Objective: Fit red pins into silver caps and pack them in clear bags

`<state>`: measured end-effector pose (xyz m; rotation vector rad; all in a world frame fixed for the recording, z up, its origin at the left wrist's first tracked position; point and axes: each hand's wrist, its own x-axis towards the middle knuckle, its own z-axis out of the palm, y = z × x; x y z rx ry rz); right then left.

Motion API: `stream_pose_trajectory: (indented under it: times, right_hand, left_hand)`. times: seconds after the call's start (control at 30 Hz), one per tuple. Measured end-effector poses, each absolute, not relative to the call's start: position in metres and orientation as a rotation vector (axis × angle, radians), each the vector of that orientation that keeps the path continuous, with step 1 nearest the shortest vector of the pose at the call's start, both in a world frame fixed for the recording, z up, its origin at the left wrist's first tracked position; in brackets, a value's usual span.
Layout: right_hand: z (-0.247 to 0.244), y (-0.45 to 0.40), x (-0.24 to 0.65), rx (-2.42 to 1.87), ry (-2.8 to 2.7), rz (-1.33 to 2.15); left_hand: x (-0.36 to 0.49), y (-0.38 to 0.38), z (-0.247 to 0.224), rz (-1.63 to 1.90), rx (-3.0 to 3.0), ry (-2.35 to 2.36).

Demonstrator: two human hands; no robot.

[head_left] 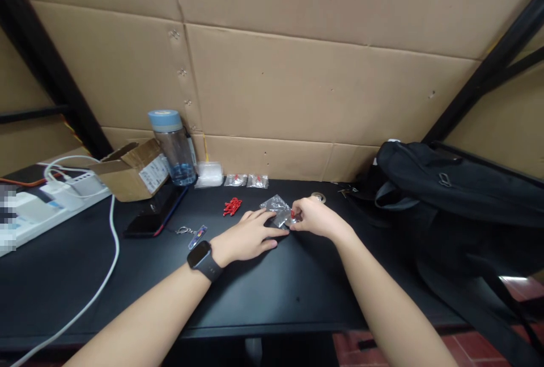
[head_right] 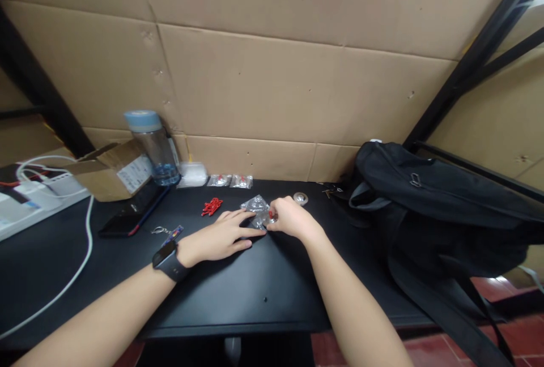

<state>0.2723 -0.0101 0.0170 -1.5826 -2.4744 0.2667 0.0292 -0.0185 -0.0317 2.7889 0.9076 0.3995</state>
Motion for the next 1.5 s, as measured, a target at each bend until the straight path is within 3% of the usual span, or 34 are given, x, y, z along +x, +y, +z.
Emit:
stream_pose_trajectory:
  times: [0.3,0.5,0.97,1.27,1.5]
  right_hand:
    - [0.014,-0.007,0.274,-1.46,-2.521,0.425]
    - [0.004,-0.003,0.262,-1.542,-2.396,0.122]
    - [-0.02,0.016,0.247,-1.663,-2.212,-0.079]
    - [-0.02,0.016,0.247,-1.696,-2.172,0.044]
    - [-0.005,0.018,0.284,-1.271,-2.28,0.394]
  left_hand:
    - [0.028,-0.017,-0.033,0.404,2.764,0.905]
    - [0.028,-0.018,-0.033,0.406,2.788,0.908]
    - [0.025,-0.017,-0.034,0.451,2.804,0.922]
    - [0.019,-0.014,-0.026,0.422,2.787,0.966]
    - [0.022,-0.008,-0.02,0.664,2.708,0.952]
